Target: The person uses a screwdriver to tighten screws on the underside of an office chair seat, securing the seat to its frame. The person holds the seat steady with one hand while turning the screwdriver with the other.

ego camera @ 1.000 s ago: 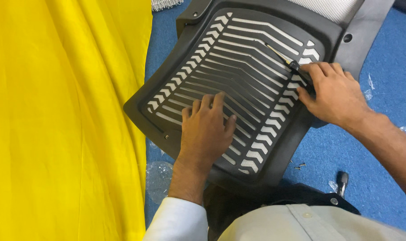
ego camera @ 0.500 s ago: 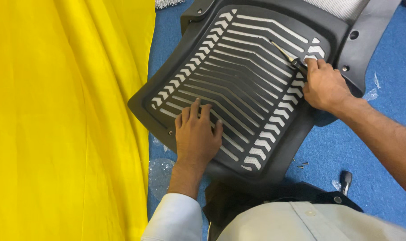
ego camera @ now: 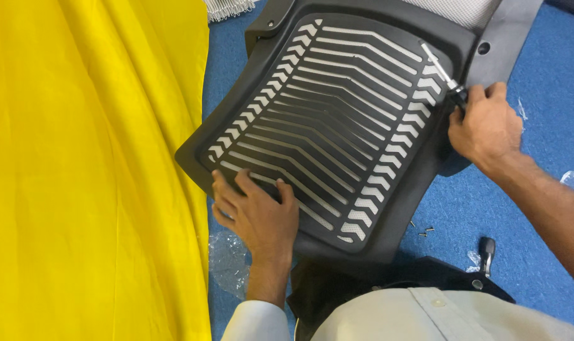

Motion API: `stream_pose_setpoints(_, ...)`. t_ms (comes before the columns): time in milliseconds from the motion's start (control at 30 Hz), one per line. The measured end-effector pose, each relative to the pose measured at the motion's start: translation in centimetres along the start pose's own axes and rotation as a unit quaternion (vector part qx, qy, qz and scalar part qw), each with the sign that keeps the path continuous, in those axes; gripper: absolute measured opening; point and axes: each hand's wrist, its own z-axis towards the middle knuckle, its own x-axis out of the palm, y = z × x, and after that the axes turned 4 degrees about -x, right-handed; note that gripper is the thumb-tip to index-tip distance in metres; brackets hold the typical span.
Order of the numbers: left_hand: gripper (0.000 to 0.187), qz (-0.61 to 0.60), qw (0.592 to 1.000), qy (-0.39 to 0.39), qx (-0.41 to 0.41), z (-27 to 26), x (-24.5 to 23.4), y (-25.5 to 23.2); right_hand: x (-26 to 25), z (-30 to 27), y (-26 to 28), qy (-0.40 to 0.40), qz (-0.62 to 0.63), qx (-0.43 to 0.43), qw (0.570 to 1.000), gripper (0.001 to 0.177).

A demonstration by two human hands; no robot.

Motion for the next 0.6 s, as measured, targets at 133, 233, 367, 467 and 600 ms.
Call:
stream_pose_setpoints(133,0.089,-0.078,0.98,0.075,-0.166,0.1,-0.3,-0.3,-0.6,0.1,-0.9,0.001,0.029,0.061,0.998,0.066)
stream_pose_setpoints(233,0.094,-0.156,0.96,0.1,-0.212,0.3,-0.6,-0.2,-0.7,0.5,-1.3,0.05,0.004,0.105,0.993,0.084)
stream_pose_setpoints(367,0.09,-0.216,0.952,0.088,-0.197,0.3,-0.9,0.1,-0.1,1.0,-1.9,0.097,-0.009,0.143,0.985,0.085)
stream_pose_setpoints(467,0.089,-0.224,0.954,0.071,-0.186,0.5,-0.8,0.2,0.2,1.4,-2.5,0.11,-0.021,0.142,0.984,0.086)
stream_pose_setpoints(600,0.082,-0.219,0.955,0.064,-0.188,0.6,-0.8,0.1,0.0,2.1,-3.5,0.124,-0.057,0.118,0.984,0.083)
